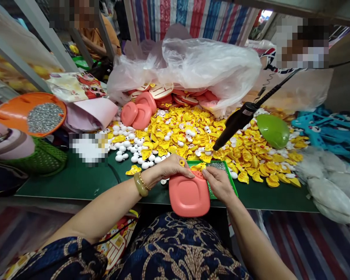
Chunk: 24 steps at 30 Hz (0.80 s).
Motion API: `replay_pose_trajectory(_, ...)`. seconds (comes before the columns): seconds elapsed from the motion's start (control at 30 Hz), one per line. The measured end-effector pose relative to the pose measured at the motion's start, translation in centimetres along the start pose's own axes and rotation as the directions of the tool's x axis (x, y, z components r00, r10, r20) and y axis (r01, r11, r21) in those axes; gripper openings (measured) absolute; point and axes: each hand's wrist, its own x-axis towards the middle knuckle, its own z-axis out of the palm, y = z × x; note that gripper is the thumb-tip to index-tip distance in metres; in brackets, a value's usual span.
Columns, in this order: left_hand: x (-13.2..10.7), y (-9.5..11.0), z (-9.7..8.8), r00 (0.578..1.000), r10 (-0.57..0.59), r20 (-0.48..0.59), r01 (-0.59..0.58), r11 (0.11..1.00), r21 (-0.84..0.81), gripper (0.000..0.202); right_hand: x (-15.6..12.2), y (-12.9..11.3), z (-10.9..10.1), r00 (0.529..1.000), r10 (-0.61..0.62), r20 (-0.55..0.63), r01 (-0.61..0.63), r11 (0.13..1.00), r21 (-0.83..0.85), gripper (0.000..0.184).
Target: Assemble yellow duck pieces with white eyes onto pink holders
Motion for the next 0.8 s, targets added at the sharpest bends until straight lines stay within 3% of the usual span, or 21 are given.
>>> replay_pose_trajectory(0.23, 0.2, -0.3, 0.2, 0.999, -0.048, -0.007, 0.048, 0.997, -0.061, 0.028, -0.5, 0.4, 0.0, 0.999, -0.052, 0.002, 0.052, 0.998, -0.031, 0.039)
replay_pose_trajectory(0.57, 0.5, -0.7, 0.1, 0.998, -0.065, -0.002, 0.065, 0.998, -0.007, 0.031, 0.2, 0.4, -0.5, 0.998, -0.055, 0.011, 0.055, 0.997, -0.061, 0.035)
replay_pose_trajectory(0.8, 0.3, -1.1, 0.1, 0.999, -0.018, 0.049, 0.022, 0.997, -0.075, 0.034, 0.5, 0.5, 0.1, 0.999, 0.045, -0.012, -0.046, 0.998, -0.052, 0.037)
